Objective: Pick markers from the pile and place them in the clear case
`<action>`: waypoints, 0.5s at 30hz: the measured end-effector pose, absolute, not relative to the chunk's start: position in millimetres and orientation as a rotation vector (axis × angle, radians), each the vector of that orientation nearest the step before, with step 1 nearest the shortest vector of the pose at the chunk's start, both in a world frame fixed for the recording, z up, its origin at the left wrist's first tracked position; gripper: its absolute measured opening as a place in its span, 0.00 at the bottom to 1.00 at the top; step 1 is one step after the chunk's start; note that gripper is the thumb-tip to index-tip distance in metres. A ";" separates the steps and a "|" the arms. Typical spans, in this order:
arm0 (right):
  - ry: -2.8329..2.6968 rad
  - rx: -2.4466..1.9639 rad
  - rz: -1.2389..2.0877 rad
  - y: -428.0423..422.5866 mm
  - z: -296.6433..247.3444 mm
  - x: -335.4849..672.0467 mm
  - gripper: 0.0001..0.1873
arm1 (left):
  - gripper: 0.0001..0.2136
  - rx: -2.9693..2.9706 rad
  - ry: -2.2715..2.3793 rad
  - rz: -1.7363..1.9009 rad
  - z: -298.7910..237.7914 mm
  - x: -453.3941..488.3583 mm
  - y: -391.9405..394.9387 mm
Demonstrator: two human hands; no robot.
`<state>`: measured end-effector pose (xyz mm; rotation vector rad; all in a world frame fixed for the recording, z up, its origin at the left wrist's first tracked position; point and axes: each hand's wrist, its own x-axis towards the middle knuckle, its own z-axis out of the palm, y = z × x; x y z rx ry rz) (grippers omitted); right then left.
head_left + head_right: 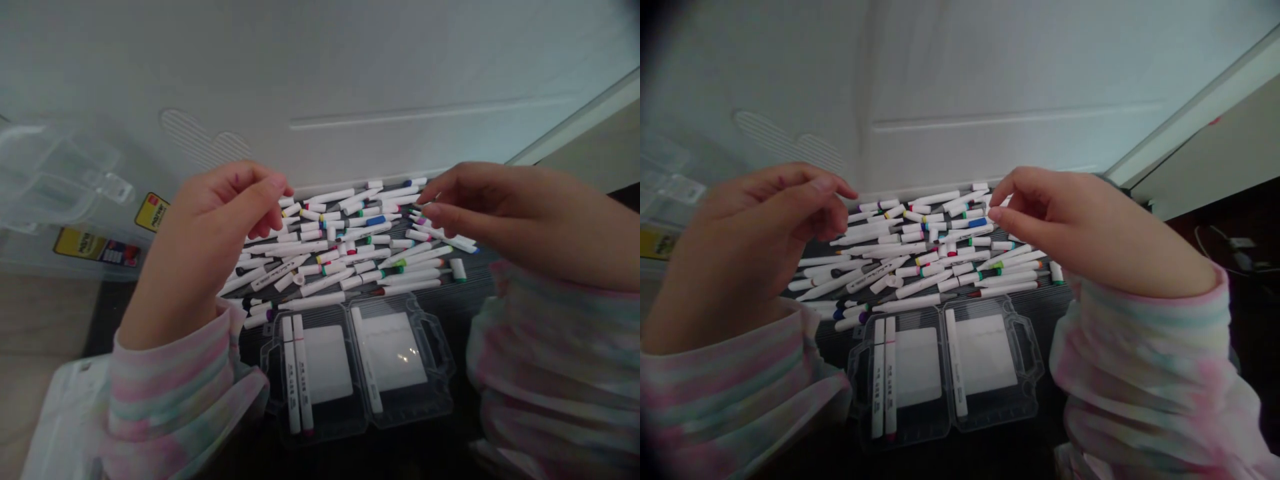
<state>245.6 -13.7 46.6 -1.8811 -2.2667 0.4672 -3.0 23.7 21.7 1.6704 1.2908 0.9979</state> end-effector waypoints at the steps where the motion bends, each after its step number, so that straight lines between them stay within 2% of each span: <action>1: -2.258 -1.878 0.472 -13.8 47.1 246.4 0.17 | 0.10 1.690 1.299 0.975 21.3 -2.5 23.7; 9: -2.309 -1.925 0.719 -5.2 40.6 247.2 0.16 | 0.10 1.766 1.365 0.904 18.6 -2.9 23.5; 15: -2.257 -2.113 0.995 15.2 9.1 244.5 0.15 | 0.08 1.688 1.310 0.955 20.6 -6.3 24.3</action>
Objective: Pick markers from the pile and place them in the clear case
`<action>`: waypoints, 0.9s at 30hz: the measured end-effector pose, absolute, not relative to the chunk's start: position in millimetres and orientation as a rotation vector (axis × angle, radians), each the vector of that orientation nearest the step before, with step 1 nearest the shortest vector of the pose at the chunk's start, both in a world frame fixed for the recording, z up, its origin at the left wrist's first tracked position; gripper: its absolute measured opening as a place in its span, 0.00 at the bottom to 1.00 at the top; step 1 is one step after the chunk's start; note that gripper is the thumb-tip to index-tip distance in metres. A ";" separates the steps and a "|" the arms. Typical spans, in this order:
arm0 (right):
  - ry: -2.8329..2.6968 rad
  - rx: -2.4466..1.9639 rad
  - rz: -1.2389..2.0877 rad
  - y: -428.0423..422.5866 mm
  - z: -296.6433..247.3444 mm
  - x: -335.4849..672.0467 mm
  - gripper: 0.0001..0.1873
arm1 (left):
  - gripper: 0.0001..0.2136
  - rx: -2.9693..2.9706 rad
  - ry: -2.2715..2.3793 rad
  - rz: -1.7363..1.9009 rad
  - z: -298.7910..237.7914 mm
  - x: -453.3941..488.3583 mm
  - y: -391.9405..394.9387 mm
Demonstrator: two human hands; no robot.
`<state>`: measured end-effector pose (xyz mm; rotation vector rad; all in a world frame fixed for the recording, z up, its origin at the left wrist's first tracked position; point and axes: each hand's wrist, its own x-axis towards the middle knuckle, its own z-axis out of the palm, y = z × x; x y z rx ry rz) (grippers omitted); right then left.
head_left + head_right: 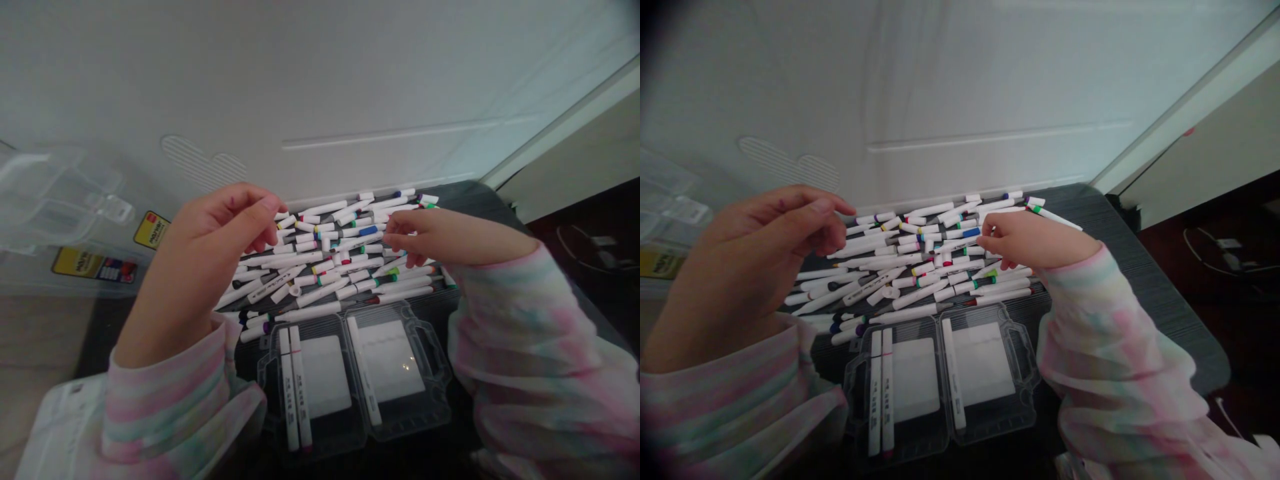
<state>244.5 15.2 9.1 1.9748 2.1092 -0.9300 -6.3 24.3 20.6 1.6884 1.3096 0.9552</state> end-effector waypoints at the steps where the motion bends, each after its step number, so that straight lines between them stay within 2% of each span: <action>1: 2.070 1.972 -0.921 18.6 3.1 243.2 0.14 | 0.08 1.684 1.303 0.966 20.7 -6.8 24.6; 10: 2.061 1.916 -0.927 24.6 -10.1 237.5 0.13 | 0.07 1.641 1.277 1.037 21.8 -9.6 26.4; 27: 2.568 2.388 -0.823 -1.7 30.2 256.0 0.13 | 0.08 1.682 1.357 1.019 23.2 -12.0 23.7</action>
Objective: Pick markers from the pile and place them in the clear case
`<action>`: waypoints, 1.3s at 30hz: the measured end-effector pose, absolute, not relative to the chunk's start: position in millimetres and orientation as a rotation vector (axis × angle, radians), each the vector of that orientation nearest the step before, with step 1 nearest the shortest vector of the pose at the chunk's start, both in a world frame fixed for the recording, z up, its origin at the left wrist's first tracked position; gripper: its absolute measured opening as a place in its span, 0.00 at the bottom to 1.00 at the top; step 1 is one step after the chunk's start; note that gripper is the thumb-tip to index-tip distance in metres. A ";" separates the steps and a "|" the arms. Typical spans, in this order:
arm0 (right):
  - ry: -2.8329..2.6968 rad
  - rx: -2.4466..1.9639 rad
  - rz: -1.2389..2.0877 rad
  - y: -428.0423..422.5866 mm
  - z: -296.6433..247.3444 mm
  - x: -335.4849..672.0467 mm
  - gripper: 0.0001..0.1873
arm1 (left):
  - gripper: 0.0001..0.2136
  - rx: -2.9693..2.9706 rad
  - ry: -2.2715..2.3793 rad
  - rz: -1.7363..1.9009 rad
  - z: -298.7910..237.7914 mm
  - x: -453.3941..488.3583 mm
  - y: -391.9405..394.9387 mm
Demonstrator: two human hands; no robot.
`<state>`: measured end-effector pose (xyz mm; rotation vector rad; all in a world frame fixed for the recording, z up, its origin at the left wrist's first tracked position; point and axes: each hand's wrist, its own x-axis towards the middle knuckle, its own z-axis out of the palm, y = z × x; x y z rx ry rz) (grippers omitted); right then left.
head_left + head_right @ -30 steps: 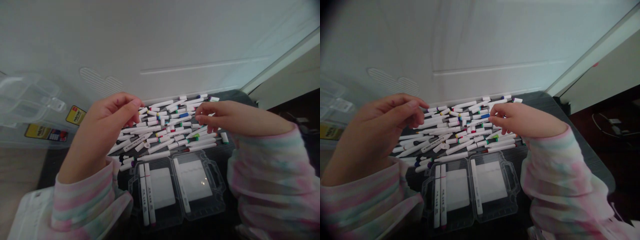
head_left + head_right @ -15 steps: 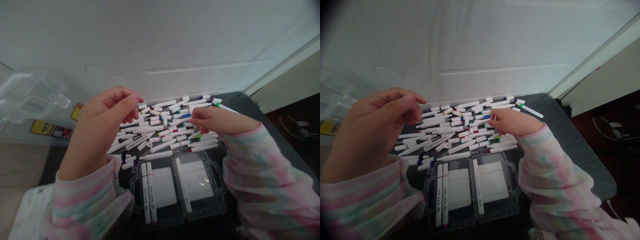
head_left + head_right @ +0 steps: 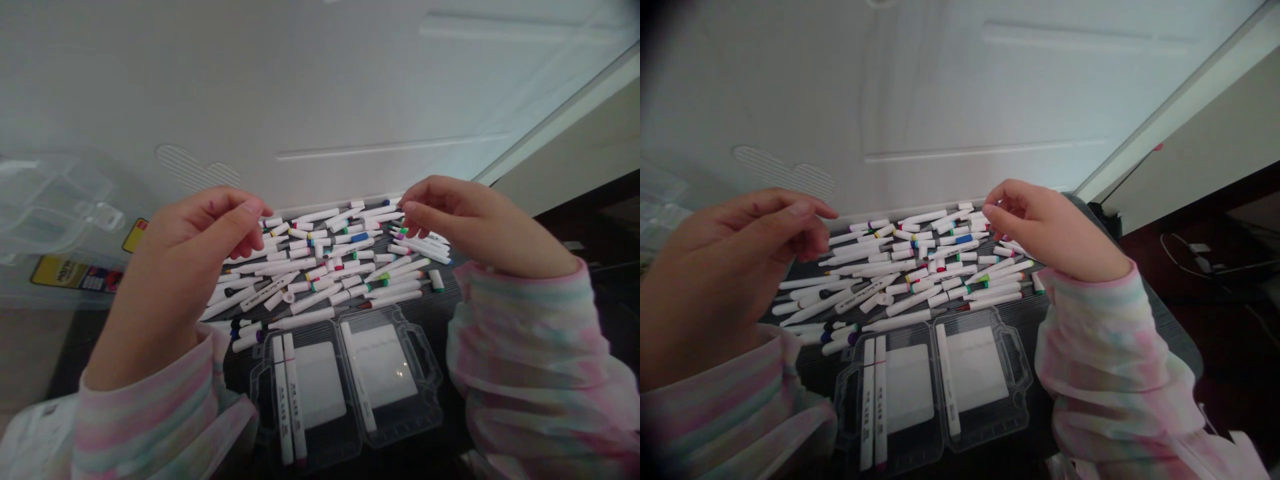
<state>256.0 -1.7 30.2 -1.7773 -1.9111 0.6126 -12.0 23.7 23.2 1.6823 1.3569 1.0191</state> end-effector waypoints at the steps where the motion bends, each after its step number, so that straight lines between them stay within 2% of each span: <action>1: -1.913 -1.765 0.608 -3.2 31.5 255.3 0.13 | 0.08 1.684 1.365 1.019 23.4 -11.5 23.5; 12: -1.921 -1.723 0.565 -12.3 40.7 248.3 0.10 | 0.08 1.694 1.383 0.964 23.4 -8.8 24.1; 19: -1.890 -1.721 0.424 -30.1 54.0 250.7 0.09 | 0.07 1.672 1.356 0.963 23.1 -10.7 24.3; 23: -1.920 -1.947 0.347 -35.1 29.1 269.9 0.10 | 0.07 1.689 1.359 0.933 23.0 -13.0 24.8; 26: -2.161 -2.069 0.135 -37.5 -8.0 291.8 0.11 | 0.07 1.674 1.337 0.926 21.7 -12.7 25.4; 30: -2.265 -2.175 0.142 -41.2 -45.9 311.2 0.12 | 0.08 1.671 1.351 0.919 20.8 -9.9 25.6; 39: -2.179 -2.176 0.234 -41.8 -55.8 310.4 0.13 | 0.07 1.676 1.437 0.896 8.0 -2.2 27.1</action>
